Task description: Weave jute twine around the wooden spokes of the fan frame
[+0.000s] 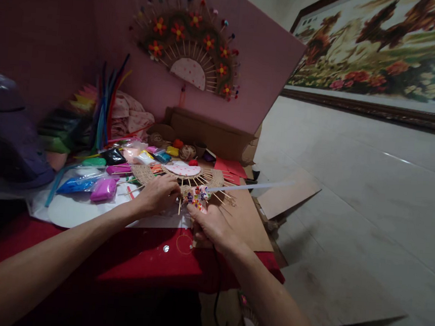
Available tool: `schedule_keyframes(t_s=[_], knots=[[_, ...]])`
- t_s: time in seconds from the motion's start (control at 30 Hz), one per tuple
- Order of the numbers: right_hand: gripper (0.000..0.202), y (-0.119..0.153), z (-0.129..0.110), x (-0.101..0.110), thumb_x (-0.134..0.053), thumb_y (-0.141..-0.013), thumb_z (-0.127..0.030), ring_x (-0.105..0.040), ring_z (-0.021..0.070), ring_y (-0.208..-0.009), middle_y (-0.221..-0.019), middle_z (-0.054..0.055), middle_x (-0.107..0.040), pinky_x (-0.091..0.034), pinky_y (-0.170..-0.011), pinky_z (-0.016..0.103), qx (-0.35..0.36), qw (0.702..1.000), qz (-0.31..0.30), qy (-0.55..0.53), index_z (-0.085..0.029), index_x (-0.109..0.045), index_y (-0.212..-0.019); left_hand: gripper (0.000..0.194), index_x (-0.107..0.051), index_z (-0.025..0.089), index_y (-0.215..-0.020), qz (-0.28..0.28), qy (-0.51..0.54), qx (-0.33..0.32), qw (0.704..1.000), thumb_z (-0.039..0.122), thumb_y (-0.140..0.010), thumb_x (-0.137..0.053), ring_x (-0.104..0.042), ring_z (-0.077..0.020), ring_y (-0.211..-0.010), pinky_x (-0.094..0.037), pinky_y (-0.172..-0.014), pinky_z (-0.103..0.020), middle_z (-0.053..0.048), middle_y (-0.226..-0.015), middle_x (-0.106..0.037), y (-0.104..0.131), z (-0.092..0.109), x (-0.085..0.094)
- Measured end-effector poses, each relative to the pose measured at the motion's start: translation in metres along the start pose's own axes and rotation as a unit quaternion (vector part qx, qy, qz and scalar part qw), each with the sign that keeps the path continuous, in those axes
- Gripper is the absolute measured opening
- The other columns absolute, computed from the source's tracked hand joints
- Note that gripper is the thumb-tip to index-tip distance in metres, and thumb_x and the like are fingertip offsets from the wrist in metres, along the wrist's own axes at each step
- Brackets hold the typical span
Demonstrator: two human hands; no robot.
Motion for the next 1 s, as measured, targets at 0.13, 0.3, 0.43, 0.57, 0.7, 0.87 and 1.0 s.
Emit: schedule_keyframes(t_s=[0.13,0.3,0.43,0.57,0.7,0.87,1.0], knots=[[0.045,0.000,0.000,0.000,-0.045,-0.080,-0.049,-0.028,0.0045,-0.030,-0.034,-0.006,-0.032,-0.019,-0.033,0.020,0.003,1.000,-0.002,-0.001,-0.020,-0.035,-0.047,0.016,-0.062,0.018,-0.072,0.001,0.004,-0.002,1.000,0.020,-0.078,-0.048,-0.051,-0.0195,-0.084,-0.038,-0.071,-0.031,-0.005,-0.083,-0.059,0.000,0.001,0.001],[0.044,0.002,-0.003,0.000,-0.046,-0.080,-0.047,-0.028,0.0048,-0.031,-0.035,-0.006,-0.032,-0.019,-0.034,0.022,0.002,1.000,-0.005,-0.011,-0.020,-0.035,-0.047,0.015,-0.062,0.018,-0.072,0.000,0.001,-0.001,1.000,0.019,-0.078,-0.049,-0.051,-0.0189,-0.084,-0.038,-0.071,-0.031,-0.005,-0.083,-0.059,-0.001,0.000,0.000],[0.045,0.004,-0.004,0.000,-0.047,-0.081,-0.044,-0.027,0.0049,-0.032,-0.034,-0.006,-0.030,-0.021,-0.036,0.023,-0.009,1.000,-0.010,-0.019,-0.020,-0.035,-0.045,0.015,-0.062,0.018,-0.073,-0.001,0.002,-0.002,1.000,0.020,-0.078,-0.049,-0.051,-0.0185,-0.083,-0.037,-0.070,-0.030,-0.005,-0.084,-0.059,-0.001,0.000,-0.001],[0.045,0.003,-0.003,-0.002,-0.048,-0.080,-0.045,-0.028,0.0050,-0.032,-0.034,-0.005,-0.031,-0.022,-0.037,0.023,-0.001,0.999,-0.042,-0.029,-0.020,-0.036,-0.045,0.014,-0.063,0.018,-0.073,0.006,-0.001,-0.002,1.000,0.020,-0.077,-0.050,-0.051,-0.0191,-0.084,-0.037,-0.069,-0.030,-0.004,-0.084,-0.060,-0.001,0.000,0.000],[0.045,0.000,0.001,-0.002,-0.049,-0.079,-0.047,-0.026,0.0045,-0.031,-0.033,-0.005,-0.032,-0.020,-0.034,0.022,0.012,0.998,-0.040,-0.042,-0.020,-0.035,-0.045,0.015,-0.063,0.018,-0.072,-0.002,-0.001,-0.005,1.000,0.021,-0.078,-0.049,-0.051,-0.0190,-0.084,-0.036,-0.069,-0.030,-0.005,-0.084,-0.060,-0.001,0.001,-0.001],[0.046,-0.005,0.009,-0.001,-0.047,-0.079,-0.048,-0.029,0.0052,-0.029,-0.033,-0.004,-0.036,-0.020,-0.031,0.021,0.014,0.999,-0.016,-0.036,-0.020,-0.036,-0.045,0.015,-0.062,0.018,-0.072,0.000,0.000,-0.001,1.000,0.021,-0.078,-0.049,-0.051,-0.0189,-0.082,-0.036,-0.068,-0.030,-0.005,-0.084,-0.060,-0.001,0.000,-0.001],[0.047,-0.005,0.008,-0.001,-0.048,-0.079,-0.048,-0.030,0.0050,-0.029,-0.031,-0.004,-0.035,-0.021,-0.030,0.020,0.018,0.999,-0.024,-0.026,-0.020,-0.036,-0.044,0.015,-0.062,0.018,-0.071,0.004,0.001,-0.002,1.000,0.020,-0.078,-0.048,-0.051,-0.0187,-0.082,-0.036,-0.069,-0.030,-0.005,-0.084,-0.060,-0.001,0.000,-0.001]])
Point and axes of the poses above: each hand's wrist, its own y-axis away from the middle knuckle, its own x-axis out of the back of the hand, z = x × y, the point moved 8 cm from there along -y, towards the middle knuckle
